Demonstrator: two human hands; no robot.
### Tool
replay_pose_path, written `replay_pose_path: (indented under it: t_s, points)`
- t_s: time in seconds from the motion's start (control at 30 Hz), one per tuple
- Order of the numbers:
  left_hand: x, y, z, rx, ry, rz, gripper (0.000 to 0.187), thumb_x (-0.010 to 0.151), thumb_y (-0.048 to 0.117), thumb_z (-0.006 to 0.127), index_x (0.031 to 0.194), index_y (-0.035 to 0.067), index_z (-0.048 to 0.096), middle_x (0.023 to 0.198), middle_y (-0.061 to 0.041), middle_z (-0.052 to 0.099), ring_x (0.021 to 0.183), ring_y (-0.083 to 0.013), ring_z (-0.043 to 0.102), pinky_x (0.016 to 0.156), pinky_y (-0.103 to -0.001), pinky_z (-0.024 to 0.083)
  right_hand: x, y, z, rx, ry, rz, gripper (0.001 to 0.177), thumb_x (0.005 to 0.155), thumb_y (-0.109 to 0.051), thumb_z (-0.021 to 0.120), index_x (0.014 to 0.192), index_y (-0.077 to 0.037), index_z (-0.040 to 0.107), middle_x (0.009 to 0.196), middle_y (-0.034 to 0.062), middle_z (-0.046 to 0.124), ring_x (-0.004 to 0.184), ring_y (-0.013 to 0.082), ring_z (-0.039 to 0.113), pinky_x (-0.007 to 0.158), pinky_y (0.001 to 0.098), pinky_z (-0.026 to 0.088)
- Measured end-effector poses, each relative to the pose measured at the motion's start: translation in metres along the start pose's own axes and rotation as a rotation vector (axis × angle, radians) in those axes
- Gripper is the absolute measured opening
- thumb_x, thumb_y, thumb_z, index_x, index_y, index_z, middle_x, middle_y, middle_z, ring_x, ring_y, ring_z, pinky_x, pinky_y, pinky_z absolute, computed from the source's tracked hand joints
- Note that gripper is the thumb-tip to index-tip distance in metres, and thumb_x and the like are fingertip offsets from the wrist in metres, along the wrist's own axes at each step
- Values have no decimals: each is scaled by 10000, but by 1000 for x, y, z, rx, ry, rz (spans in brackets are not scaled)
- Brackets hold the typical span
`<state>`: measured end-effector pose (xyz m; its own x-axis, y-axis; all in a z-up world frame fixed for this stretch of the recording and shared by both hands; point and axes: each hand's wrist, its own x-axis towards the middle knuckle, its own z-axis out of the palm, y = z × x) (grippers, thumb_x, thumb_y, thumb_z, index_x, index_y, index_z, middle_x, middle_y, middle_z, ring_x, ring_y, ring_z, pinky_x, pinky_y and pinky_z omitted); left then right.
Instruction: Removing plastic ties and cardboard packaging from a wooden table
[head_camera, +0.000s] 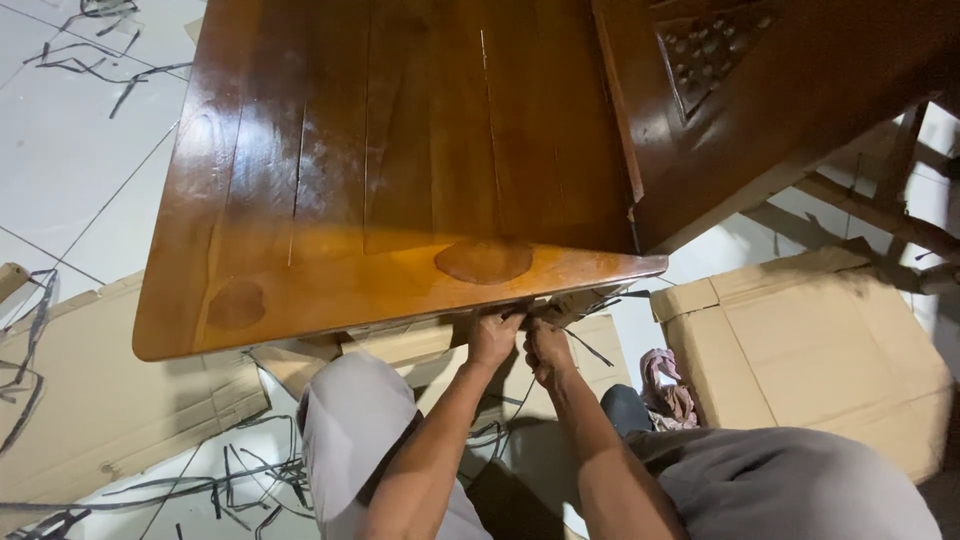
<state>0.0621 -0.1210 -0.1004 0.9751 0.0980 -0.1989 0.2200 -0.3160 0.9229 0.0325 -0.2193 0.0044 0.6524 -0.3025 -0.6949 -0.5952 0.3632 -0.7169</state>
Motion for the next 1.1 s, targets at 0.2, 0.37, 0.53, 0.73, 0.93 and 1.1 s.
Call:
replay_pose_path:
  t_s: [0.2,0.37,0.53,0.73,0.93,1.1]
  points:
    - [-11,18,-21,-53,-50,97,220,842,216,803,852,-4,805,803,-202,763,845,-319,746,759,-454,585,13,9,-12,-125,93,-70,295,903,-191,636,634,-124,536,483,-37,359,373,96,312,353,241,260]
    - [6,-27,-6,107,-7,246,355,733,297,865,893,-7,776,844,-234,748,893,-404,739,787,-528,592,-4,7,-12,-755,240,-308,561,950,-461,562,911,65,754,897,293,732,997,513,684,862,579,526]
    - [-9,29,-26,38,-60,323,195,755,218,850,870,69,796,808,-177,763,820,-379,748,703,-476,610,-11,21,-20,-684,268,-298,301,971,-353,605,960,-97,763,924,203,756,1050,448,693,886,547,545]
    - [-6,34,-28,26,-163,459,187,746,208,851,875,77,813,842,-145,782,793,-324,750,763,-403,604,7,23,-28,-618,251,-275,240,917,-343,683,864,-123,765,858,176,751,979,439,704,841,519,546]
    - [3,15,-26,268,-65,782,94,828,255,803,787,181,762,708,-97,719,736,-320,719,655,-447,596,-25,2,-13,-564,245,-330,226,933,-284,660,873,-80,735,872,223,744,985,456,697,821,544,516]
    - [-2,24,-29,45,-146,563,160,850,228,831,734,154,750,706,-56,743,724,-282,731,694,-405,605,-36,10,-17,-665,284,-451,182,971,-271,634,942,-119,731,881,177,753,995,422,703,837,532,539]
